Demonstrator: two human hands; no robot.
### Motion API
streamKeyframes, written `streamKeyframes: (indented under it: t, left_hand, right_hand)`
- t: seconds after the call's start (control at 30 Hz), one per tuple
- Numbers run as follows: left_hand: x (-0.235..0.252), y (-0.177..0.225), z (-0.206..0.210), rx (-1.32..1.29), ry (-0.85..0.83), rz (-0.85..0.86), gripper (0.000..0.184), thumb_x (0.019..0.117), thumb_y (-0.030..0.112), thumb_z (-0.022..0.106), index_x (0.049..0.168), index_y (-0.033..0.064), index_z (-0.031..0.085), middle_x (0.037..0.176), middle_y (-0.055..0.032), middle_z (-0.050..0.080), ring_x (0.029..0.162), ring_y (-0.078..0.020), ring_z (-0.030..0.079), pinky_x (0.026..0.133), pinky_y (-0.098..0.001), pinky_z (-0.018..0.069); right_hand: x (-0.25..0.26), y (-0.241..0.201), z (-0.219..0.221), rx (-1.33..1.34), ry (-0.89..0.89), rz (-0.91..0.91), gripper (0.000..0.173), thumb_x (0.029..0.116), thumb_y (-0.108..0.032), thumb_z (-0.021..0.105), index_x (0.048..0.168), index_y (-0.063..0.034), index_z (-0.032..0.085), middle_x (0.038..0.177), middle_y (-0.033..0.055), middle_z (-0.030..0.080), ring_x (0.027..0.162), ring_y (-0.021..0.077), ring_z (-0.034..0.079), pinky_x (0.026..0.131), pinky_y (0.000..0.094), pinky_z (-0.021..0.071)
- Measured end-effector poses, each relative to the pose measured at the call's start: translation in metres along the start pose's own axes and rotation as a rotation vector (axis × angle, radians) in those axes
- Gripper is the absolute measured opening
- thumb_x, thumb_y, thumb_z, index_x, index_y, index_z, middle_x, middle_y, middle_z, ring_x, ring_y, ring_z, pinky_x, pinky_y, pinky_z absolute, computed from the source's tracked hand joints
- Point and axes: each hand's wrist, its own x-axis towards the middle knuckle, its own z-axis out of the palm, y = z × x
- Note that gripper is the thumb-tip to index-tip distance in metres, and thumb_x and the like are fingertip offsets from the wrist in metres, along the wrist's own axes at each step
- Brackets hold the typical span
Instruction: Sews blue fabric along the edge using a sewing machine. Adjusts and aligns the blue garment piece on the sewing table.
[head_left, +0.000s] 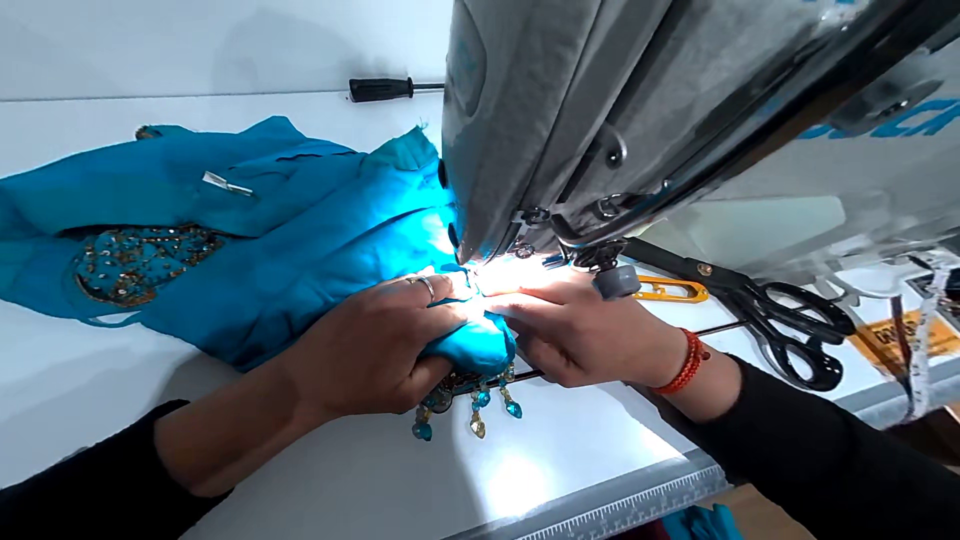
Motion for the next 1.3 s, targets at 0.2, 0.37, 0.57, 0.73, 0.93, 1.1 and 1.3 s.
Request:
streamKeyframes:
  t: [0.2,0.37,0.57,0.73,0.93,1.1,1.3]
  left_hand:
    - [0.0011,0.0014,-0.0014,-0.004,-0.008,-0.015,0.036,0.0905,0.032,0.048,0.103,0.0157,0.077,0.102,-0.0031,0.070,0.097,-0.0164,0.067,0.077,-0.0304,0.0559]
    - [0.0013,0.0019,-0.0004,0.008,0.002,-0.048,0.034,0.0897,0.030,0.048,0.100,0.0152,0.077,0.097,-0.0021,0.067,0.092,-0.0148,0.066,0.073,-0.0295,0.0551]
    - [0.0016,0.0011,0.0001,0.009,0.015,-0.041,0.035,0.0912,0.032,0.047,0.096,0.0139,0.076,0.105,-0.0054,0.072,0.102,-0.0178,0.069,0.082,-0.0317,0.0571]
    - [0.0014,0.0005,-0.0003,0.006,0.001,-0.048,0.036,0.0904,0.031,0.047,0.102,0.0144,0.077,0.108,-0.0049,0.072,0.106,-0.0180,0.069,0.085,-0.0328,0.0572]
    - [0.0013,-0.0008,0.0002,0.010,-0.005,-0.041,0.037,0.0893,0.031,0.048,0.103,0.0146,0.078,0.109,-0.0053,0.073,0.109,-0.0190,0.069,0.088,-0.0333,0.0570]
    - [0.0023,-0.0001,-0.0004,0.046,-0.016,-0.021,0.036,0.0901,0.032,0.048,0.106,0.0160,0.077,0.102,-0.0041,0.070,0.099,-0.0183,0.068,0.079,-0.0328,0.0574]
    - [0.0025,0.0006,0.0000,0.061,-0.013,-0.038,0.038,0.0892,0.032,0.047,0.105,0.0162,0.078,0.112,-0.0059,0.073,0.109,-0.0202,0.069,0.085,-0.0336,0.0571]
  right_hand:
    - [0.0005,-0.0012,-0.0006,-0.024,-0.015,-0.008,0.037,0.0911,-0.020,0.046,0.108,-0.0047,0.075,0.095,0.0087,0.074,0.083,0.0217,0.069,0.066,0.0370,0.0527]
    - [0.0023,-0.0011,-0.0013,-0.044,-0.007,-0.001,0.036,0.0901,-0.021,0.047,0.105,-0.0049,0.076,0.083,0.0066,0.070,0.075,0.0204,0.066,0.062,0.0363,0.0510]
    - [0.0031,-0.0015,-0.0003,-0.050,-0.005,0.016,0.037,0.0896,-0.021,0.048,0.106,-0.0051,0.077,0.085,0.0074,0.071,0.076,0.0208,0.067,0.062,0.0366,0.0512]
    - [0.0010,0.0006,0.0003,-0.042,-0.007,0.007,0.039,0.0917,-0.022,0.045,0.107,-0.0051,0.076,0.090,0.0084,0.074,0.079,0.0220,0.068,0.065,0.0376,0.0531]
    - [0.0011,-0.0009,0.0009,-0.054,-0.001,0.010,0.037,0.0907,-0.022,0.047,0.105,-0.0058,0.078,0.087,0.0079,0.073,0.076,0.0209,0.068,0.064,0.0369,0.0514]
    - [0.0012,-0.0018,0.0003,-0.055,-0.019,0.025,0.039,0.0905,-0.022,0.047,0.108,-0.0056,0.077,0.087,0.0070,0.073,0.077,0.0204,0.067,0.064,0.0367,0.0510]
    - [0.0012,-0.0021,-0.0004,-0.054,-0.037,0.038,0.040,0.0907,-0.022,0.046,0.110,-0.0061,0.077,0.086,0.0060,0.072,0.076,0.0198,0.067,0.064,0.0366,0.0504]
